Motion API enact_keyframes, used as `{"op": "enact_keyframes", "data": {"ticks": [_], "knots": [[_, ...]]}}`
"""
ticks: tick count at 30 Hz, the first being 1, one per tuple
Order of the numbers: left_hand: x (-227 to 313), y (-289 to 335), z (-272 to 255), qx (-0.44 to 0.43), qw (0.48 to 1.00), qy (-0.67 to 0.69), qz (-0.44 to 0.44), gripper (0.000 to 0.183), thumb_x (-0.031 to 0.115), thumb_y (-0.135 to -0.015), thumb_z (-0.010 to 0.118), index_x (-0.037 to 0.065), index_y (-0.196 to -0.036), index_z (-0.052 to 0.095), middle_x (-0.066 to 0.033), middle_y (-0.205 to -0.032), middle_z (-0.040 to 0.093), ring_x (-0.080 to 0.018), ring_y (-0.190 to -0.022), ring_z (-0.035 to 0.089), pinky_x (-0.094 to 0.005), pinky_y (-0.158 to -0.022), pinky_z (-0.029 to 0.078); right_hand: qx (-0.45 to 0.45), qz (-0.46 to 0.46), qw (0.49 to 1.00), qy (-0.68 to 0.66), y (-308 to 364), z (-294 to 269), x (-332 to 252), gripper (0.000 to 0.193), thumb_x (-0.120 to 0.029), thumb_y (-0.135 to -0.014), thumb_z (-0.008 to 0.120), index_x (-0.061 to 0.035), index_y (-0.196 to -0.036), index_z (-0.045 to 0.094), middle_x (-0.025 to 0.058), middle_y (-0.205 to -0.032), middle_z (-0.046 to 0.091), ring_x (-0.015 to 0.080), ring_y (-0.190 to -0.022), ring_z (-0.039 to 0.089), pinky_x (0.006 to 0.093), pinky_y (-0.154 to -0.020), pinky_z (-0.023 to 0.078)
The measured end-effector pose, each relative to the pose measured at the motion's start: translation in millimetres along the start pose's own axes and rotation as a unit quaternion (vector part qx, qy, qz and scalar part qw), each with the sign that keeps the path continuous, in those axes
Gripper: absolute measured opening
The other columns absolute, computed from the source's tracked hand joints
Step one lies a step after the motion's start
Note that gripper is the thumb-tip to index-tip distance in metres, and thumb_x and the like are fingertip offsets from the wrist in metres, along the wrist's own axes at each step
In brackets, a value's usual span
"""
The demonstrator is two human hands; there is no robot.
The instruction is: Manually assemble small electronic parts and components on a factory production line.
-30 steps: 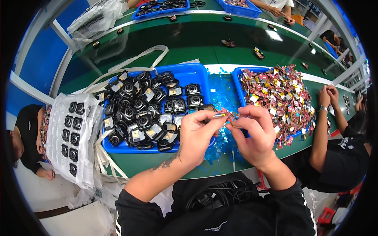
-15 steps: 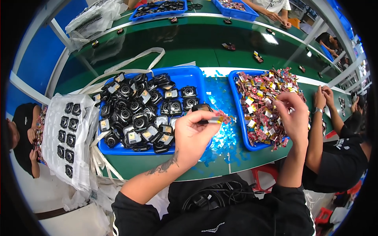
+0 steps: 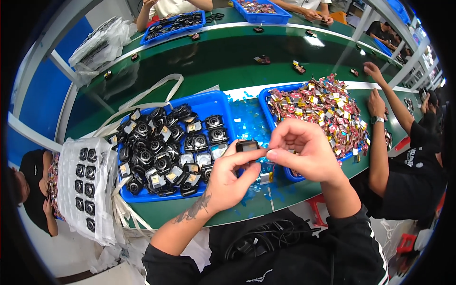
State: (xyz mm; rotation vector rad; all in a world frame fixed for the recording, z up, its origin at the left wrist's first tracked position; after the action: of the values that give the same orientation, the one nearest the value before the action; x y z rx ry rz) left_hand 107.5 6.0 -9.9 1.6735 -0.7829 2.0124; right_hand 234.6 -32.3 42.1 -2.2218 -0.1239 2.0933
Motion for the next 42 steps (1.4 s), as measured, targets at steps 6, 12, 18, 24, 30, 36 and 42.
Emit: {"op": "enact_keyframes", "data": {"ticks": [6, 12, 18, 24, 30, 36, 42], "knots": [[21.7, 2.7, 1.5, 0.002, 0.989, -0.117, 0.089, 0.017, 0.007, -0.08, 0.074, 0.001, -0.095, 0.073, -0.0105, -0.099, 0.063, -0.0155, -0.087, 0.061, -0.0262, -0.075, 0.05, 0.026, -0.015, 0.999, 0.029, 5.4, 5.6, 8.4, 0.009, -0.004, -0.086, 0.068, -0.0011, -0.089, 0.06, 0.0019, -0.084, 0.062, 0.0063, -0.072, 0.057, 0.0214, -0.064, 0.047], [4.8, -0.4, -7.1, 0.024, 0.994, -0.103, 0.038, 0.013, 0.008, -0.078, 0.076, 0.003, -0.09, 0.074, -0.006, -0.092, 0.062, -0.0083, -0.071, 0.054, -0.022, -0.062, 0.046, 0.051, -0.106, 0.972, 0.204, 4.9, 14.1, -5.7, 0.012, 0.002, -0.081, 0.068, -0.0014, -0.088, 0.059, 0.0088, -0.098, 0.058, 0.016, -0.084, 0.059, 0.0255, -0.065, 0.049], [-12.3, -1.8, -13.1, 0.034, 0.998, 0.018, -0.057, 0.012, 0.006, -0.082, 0.074, -0.003, -0.089, 0.072, -0.0062, -0.088, 0.066, -0.0053, -0.07, 0.057, -0.0211, -0.062, 0.046, 0.012, -0.21, 0.917, 0.34, 15.9, 30.4, -30.9, 0.014, 0.005, -0.079, 0.069, -0.0011, -0.087, 0.059, 0.0123, -0.093, 0.056, 0.0211, -0.08, 0.06, 0.0301, -0.063, 0.049], [-12.8, -5.2, -11.4, 0.029, 0.991, 0.104, -0.081, 0.009, -0.001, -0.085, 0.069, -0.005, -0.093, 0.07, -0.0109, -0.095, 0.07, -0.0116, -0.083, 0.065, -0.0246, -0.076, 0.052, 0.031, -0.15, 0.868, 0.471, 2.0, 10.6, -6.1, 0.017, 0.006, -0.081, 0.063, 0.0002, -0.097, 0.065, 0.014, -0.089, 0.063, 0.0251, -0.081, 0.064, 0.034, -0.069, 0.051], [-11.1, -0.7, 2.2, -0.036, 0.981, 0.153, -0.118, 0.014, 0.005, -0.085, 0.071, -0.005, -0.094, 0.071, -0.0085, -0.089, 0.07, -0.01, -0.08, 0.064, -0.0238, -0.071, 0.051, -0.02, -0.118, 0.971, 0.208, -0.7, 13.6, -9.4, 0.023, 0.006, -0.08, 0.062, 0.0004, -0.1, 0.071, 0.0103, -0.09, 0.066, 0.0205, -0.086, 0.061, 0.0306, -0.076, 0.048], [-13.5, 2.7, 15.1, -0.123, 0.965, 0.175, -0.15, 0.015, 0.002, -0.087, 0.068, -0.006, -0.1, 0.07, -0.01, -0.1, 0.068, -0.0111, -0.088, 0.064, -0.0241, -0.078, 0.051, -0.061, -0.044, 0.995, -0.059, 5.1, 11.9, 15.5, 0.011, 0.002, -0.087, 0.063, 0.0013, -0.097, 0.068, 0.0064, -0.09, 0.063, 0.014, -0.087, 0.06, 0.0267, -0.075, 0.049], [0.9, -5.2, -5.5, 0.01, 0.996, 0.086, -0.015, 0.048, -0.001, -0.094, 0.047, 0.001, -0.141, 0.037, -0.0121, -0.125, 0.056, -0.0131, -0.102, 0.056, -0.0278, -0.086, 0.046, 0.125, -0.046, 0.991, -0.033, 14.4, -17.3, 15.3, 0.009, 0.002, -0.088, 0.064, 0.0028, -0.097, 0.063, 0.0049, -0.091, 0.064, 0.0084, -0.083, 0.061, 0.0233, -0.071, 0.051]]}}
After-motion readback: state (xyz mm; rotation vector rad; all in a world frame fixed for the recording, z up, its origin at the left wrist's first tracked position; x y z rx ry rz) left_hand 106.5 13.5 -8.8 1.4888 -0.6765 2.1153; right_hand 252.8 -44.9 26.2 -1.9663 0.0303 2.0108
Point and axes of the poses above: each hand's wrist, its own y-axis away from the middle knuckle, its own z-axis out of the palm, x = y × z, the point moved 9 cm from there along -y, towards the middle knuckle
